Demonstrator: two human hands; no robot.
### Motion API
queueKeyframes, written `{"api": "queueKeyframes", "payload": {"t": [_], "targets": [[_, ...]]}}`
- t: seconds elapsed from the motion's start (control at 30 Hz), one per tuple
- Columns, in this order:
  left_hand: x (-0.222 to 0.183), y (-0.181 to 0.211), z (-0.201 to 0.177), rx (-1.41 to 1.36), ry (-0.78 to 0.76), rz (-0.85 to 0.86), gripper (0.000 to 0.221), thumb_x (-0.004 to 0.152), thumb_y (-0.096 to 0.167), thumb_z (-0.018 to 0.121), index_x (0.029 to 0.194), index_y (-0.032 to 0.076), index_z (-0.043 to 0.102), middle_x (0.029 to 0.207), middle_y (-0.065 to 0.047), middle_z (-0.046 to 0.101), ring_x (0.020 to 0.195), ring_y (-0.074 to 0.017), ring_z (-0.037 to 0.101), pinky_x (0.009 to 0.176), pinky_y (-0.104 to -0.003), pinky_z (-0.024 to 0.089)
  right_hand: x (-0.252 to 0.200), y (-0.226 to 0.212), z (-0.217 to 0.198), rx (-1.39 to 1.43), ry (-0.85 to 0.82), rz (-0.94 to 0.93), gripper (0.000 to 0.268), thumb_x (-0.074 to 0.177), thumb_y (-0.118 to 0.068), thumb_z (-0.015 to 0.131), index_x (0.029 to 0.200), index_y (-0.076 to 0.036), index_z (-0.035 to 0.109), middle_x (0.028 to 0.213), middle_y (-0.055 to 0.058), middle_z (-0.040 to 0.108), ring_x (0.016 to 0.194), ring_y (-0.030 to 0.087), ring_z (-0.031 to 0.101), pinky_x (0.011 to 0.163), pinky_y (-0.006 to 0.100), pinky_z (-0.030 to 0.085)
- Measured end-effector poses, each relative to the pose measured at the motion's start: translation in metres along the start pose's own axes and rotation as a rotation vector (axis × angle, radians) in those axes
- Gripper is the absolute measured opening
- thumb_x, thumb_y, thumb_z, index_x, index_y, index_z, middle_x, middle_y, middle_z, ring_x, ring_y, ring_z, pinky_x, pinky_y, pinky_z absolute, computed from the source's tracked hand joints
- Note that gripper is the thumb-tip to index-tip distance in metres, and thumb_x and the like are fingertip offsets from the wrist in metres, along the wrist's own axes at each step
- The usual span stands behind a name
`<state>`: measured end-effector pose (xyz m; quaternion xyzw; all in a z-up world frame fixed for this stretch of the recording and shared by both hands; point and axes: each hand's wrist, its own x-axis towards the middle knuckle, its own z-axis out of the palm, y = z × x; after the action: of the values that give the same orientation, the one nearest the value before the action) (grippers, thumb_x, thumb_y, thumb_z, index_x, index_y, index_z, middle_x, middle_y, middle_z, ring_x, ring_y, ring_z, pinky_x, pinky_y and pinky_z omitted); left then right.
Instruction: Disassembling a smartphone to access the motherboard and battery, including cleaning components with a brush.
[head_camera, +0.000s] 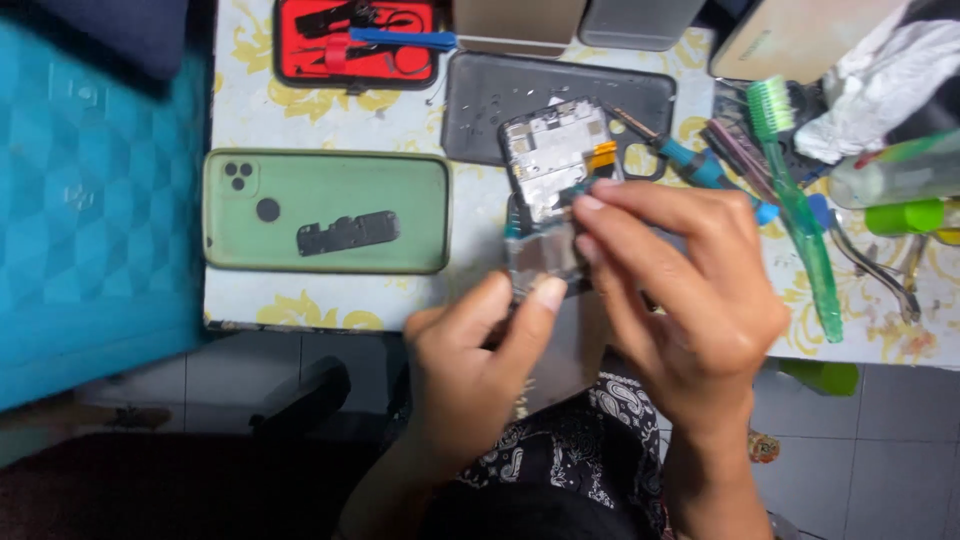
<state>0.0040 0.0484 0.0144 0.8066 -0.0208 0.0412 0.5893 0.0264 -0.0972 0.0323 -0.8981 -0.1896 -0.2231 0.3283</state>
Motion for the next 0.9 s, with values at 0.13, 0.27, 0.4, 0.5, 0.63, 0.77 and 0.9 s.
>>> {"api": "queueKeyframes", "payload": {"t": [0.13, 0.27, 0.4, 0.5, 0.63, 0.77, 0.9], "targets": [[0.005, -0.032, 0.014, -0.261, 0.062, -0.141, 0.032, 0.098, 0.007, 0.064, 0.069, 0.003, 0.053, 0.057, 0.007, 0.045, 0.05, -0.0028, 0.032, 0.045, -0.022, 0.027, -0.012, 0.012, -0.008, 0.063, 0.013, 0.049, 0.028, 0.084, 0.009, 0.078, 0.112, 0.006, 0.074, 0.119, 0.021, 0.07, 0.101, 0.03, 0.064, 0.092, 0.039, 0.052], [0.013, -0.052, 0.021, -0.616, 0.189, -0.246, 0.024, 0.1, 0.004, 0.059, 0.117, -0.011, 0.068, 0.099, -0.015, 0.074, 0.076, -0.0092, 0.063, 0.072, -0.019, 0.05, -0.044, 0.042, -0.034, -0.073, 0.165, 0.292, 0.024, 0.084, 0.016, 0.077, 0.107, 0.009, 0.075, 0.106, 0.017, 0.073, 0.09, 0.025, 0.064, 0.081, 0.032, 0.051], [0.014, -0.061, 0.023, -0.695, 0.247, -0.247, 0.022, 0.102, 0.004, 0.057, 0.117, -0.009, 0.066, 0.098, -0.013, 0.072, 0.075, -0.0088, 0.064, 0.069, -0.017, 0.052, -0.091, 0.082, -0.07, -0.341, 0.209, 0.496, 0.026, 0.086, 0.008, 0.084, 0.112, 0.009, 0.077, 0.105, 0.016, 0.072, 0.09, 0.024, 0.06, 0.078, 0.034, 0.048], [0.011, -0.064, 0.031, -0.637, 0.3, -0.2, 0.015, 0.103, 0.003, 0.057, 0.111, -0.006, 0.066, 0.099, -0.009, 0.07, 0.081, -0.0074, 0.062, 0.079, -0.018, 0.051, -0.105, 0.096, -0.078, -0.372, 0.168, 0.544, 0.033, 0.083, -0.002, 0.088, 0.113, 0.006, 0.076, 0.109, 0.015, 0.071, 0.095, 0.026, 0.064, 0.086, 0.036, 0.051], [0.007, -0.061, 0.039, -0.659, 0.273, -0.176, 0.014, 0.103, 0.004, 0.058, 0.11, -0.005, 0.065, 0.096, -0.008, 0.069, 0.079, -0.0056, 0.06, 0.077, -0.016, 0.05, -0.102, 0.099, -0.071, -0.303, 0.189, 0.562, 0.031, 0.085, 0.004, 0.082, 0.114, 0.009, 0.074, 0.107, 0.014, 0.071, 0.086, 0.023, 0.064, 0.079, 0.034, 0.051], [0.008, -0.057, 0.047, -0.627, 0.243, -0.191, 0.02, 0.101, 0.003, 0.058, 0.115, -0.009, 0.066, 0.1, -0.012, 0.071, 0.081, -0.0086, 0.061, 0.079, -0.018, 0.05, -0.098, 0.097, -0.063, -0.168, 0.217, 0.536, 0.029, 0.083, 0.007, 0.08, 0.111, 0.008, 0.074, 0.101, 0.012, 0.071, 0.081, 0.019, 0.063, 0.073, 0.029, 0.052], [0.01, -0.061, 0.053, -0.638, 0.212, -0.184, 0.014, 0.103, 0.005, 0.059, 0.108, -0.007, 0.065, 0.099, -0.011, 0.07, 0.081, -0.0077, 0.06, 0.078, -0.018, 0.05, -0.101, 0.099, -0.071, -0.168, 0.205, 0.525, 0.028, 0.082, 0.003, 0.084, 0.109, 0.008, 0.075, 0.104, 0.014, 0.073, 0.086, 0.021, 0.066, 0.077, 0.03, 0.054]]}}
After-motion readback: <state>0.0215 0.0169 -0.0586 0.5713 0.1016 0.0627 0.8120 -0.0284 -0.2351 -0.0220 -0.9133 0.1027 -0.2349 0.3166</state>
